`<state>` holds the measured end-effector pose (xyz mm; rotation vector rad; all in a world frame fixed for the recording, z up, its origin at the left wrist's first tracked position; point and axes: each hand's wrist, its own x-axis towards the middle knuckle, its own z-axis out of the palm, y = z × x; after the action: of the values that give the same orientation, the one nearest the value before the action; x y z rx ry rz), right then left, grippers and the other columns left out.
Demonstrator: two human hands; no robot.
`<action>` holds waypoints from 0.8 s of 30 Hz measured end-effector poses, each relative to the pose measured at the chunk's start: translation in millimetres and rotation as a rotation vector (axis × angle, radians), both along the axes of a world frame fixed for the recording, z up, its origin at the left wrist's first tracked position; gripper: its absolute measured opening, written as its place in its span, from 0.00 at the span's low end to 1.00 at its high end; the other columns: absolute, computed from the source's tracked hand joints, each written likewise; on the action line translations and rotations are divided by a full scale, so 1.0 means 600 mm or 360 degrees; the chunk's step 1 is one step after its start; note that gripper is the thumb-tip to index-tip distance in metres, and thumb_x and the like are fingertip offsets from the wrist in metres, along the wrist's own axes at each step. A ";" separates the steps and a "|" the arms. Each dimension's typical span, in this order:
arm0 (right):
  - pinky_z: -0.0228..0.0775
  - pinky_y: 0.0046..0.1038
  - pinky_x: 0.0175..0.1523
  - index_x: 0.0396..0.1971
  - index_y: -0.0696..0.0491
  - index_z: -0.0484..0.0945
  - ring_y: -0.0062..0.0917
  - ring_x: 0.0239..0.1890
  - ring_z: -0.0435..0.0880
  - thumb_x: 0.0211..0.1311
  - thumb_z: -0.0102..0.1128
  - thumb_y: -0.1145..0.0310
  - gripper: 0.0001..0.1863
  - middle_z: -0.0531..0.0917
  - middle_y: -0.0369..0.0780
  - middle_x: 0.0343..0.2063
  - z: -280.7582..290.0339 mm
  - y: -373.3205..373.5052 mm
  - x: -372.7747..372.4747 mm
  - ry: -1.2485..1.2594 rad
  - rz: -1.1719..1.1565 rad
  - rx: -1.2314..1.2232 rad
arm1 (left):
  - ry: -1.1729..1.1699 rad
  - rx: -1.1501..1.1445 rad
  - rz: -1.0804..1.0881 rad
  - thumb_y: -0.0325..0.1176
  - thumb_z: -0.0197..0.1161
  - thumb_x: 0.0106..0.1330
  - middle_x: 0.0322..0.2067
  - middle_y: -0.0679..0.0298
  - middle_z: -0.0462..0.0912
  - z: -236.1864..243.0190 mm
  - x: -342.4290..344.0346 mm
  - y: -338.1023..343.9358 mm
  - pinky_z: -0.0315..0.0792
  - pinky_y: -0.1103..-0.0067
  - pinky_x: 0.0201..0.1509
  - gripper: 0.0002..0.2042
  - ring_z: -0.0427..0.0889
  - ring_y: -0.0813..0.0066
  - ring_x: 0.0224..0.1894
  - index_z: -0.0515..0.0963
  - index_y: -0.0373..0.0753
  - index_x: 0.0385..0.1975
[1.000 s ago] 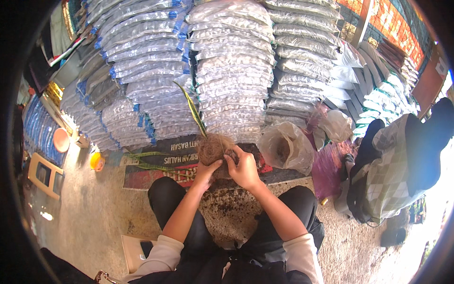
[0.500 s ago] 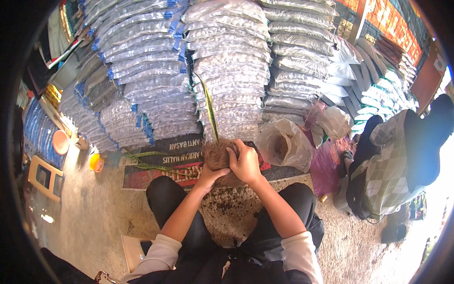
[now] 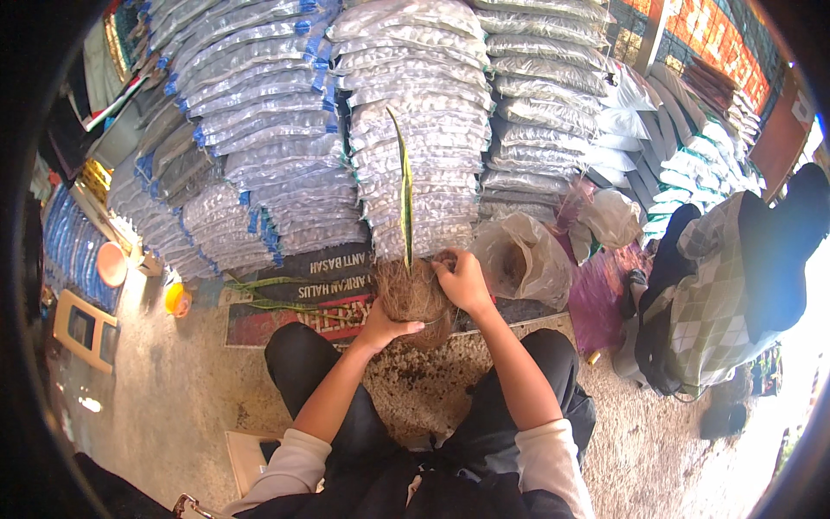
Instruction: The person sits on the floor and ties the root ball of a small potted plant with green string. They wrap the string around the roots multiple times, adjust the tension, and secure the bundle before placing it aside.
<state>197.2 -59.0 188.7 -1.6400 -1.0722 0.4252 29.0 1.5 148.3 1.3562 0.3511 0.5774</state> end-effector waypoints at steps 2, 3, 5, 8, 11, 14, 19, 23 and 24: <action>0.66 0.25 0.32 0.27 0.67 0.74 0.21 0.24 0.76 0.47 0.56 0.73 0.11 0.78 0.46 0.19 -0.008 0.002 0.006 0.0047 0.0015 -0.0058 | -0.0023 0.0007 -0.0031 0.31 0.72 0.39 0.42 0.61 0.72 0.000 -0.001 0.000 0.66 0.73 0.51 0.31 0.71 0.72 0.45 0.65 0.34 0.46; 0.66 0.25 0.32 0.27 0.67 0.74 0.20 0.25 0.75 0.47 0.56 0.73 0.11 0.78 0.45 0.20 -0.014 0.004 0.009 0.0093 0.0017 -0.0035 | -0.0027 -0.0028 -0.0034 0.31 0.72 0.39 0.42 0.61 0.72 0.002 -0.001 -0.002 0.66 0.73 0.51 0.31 0.71 0.72 0.45 0.65 0.34 0.46; 0.66 0.24 0.32 0.27 0.67 0.74 0.19 0.25 0.75 0.47 0.56 0.73 0.11 0.78 0.42 0.20 -0.020 0.006 0.015 0.0186 0.0027 0.0011 | -0.0034 -0.0097 -0.0034 0.31 0.72 0.40 0.42 0.61 0.72 0.007 -0.004 -0.005 0.65 0.74 0.51 0.31 0.71 0.72 0.45 0.65 0.34 0.46; 0.66 0.21 0.34 0.32 0.68 0.73 0.18 0.29 0.75 0.49 0.56 0.74 0.12 0.79 0.42 0.25 -0.008 0.003 0.034 0.0364 0.0020 -0.0197 | 0.0031 -0.0304 -0.0036 0.33 0.71 0.39 0.43 0.60 0.72 -0.006 -0.012 0.004 0.63 0.72 0.52 0.33 0.70 0.69 0.46 0.64 0.34 0.48; 0.63 0.20 0.29 0.27 0.67 0.74 0.15 0.25 0.71 0.49 0.57 0.73 0.10 0.77 0.37 0.22 -0.019 -0.002 0.055 0.0403 -0.0034 0.0023 | 0.0202 -0.0407 -0.0024 0.36 0.71 0.38 0.46 0.59 0.69 -0.013 -0.032 0.016 0.61 0.70 0.54 0.39 0.68 0.66 0.49 0.59 0.35 0.53; 0.60 0.19 0.26 0.24 0.65 0.75 0.12 0.21 0.68 0.49 0.57 0.73 0.09 0.76 0.35 0.18 -0.015 -0.009 0.053 0.0390 -0.0047 0.0040 | 0.0222 -0.0482 -0.0033 0.39 0.71 0.36 0.49 0.58 0.65 -0.023 -0.054 0.026 0.59 0.68 0.55 0.44 0.64 0.63 0.53 0.54 0.36 0.57; 0.66 0.26 0.32 0.29 0.63 0.75 0.28 0.24 0.76 0.46 0.61 0.66 0.15 0.79 0.44 0.22 -0.065 -0.012 0.070 -0.0075 0.0035 -0.0356 | 0.0555 -0.0579 -0.0082 0.45 0.70 0.34 0.53 0.53 0.60 0.004 -0.081 0.021 0.56 0.62 0.56 0.49 0.59 0.56 0.56 0.51 0.38 0.59; 0.65 0.36 0.44 0.42 0.60 0.69 0.43 0.41 0.75 0.44 0.61 0.57 0.28 0.77 0.52 0.34 -0.124 -0.018 0.060 -0.0158 0.0195 -0.0919 | 0.0620 -0.0879 0.0108 0.47 0.69 0.35 0.53 0.53 0.60 0.006 -0.088 0.005 0.55 0.59 0.56 0.45 0.58 0.55 0.57 0.56 0.37 0.56; 0.65 0.36 0.44 0.43 0.61 0.68 0.43 0.41 0.75 0.44 0.61 0.57 0.29 0.77 0.53 0.34 -0.128 -0.018 0.057 -0.0263 0.0217 -0.0972 | 0.0623 -0.1000 0.0211 0.47 0.68 0.36 0.53 0.53 0.60 0.014 -0.089 0.001 0.55 0.58 0.56 0.43 0.58 0.56 0.57 0.59 0.37 0.55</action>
<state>231.7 -69.7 111.7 -2.1713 -1.2585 0.7736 -24.6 2.0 156.4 0.8292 0.8676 0.2645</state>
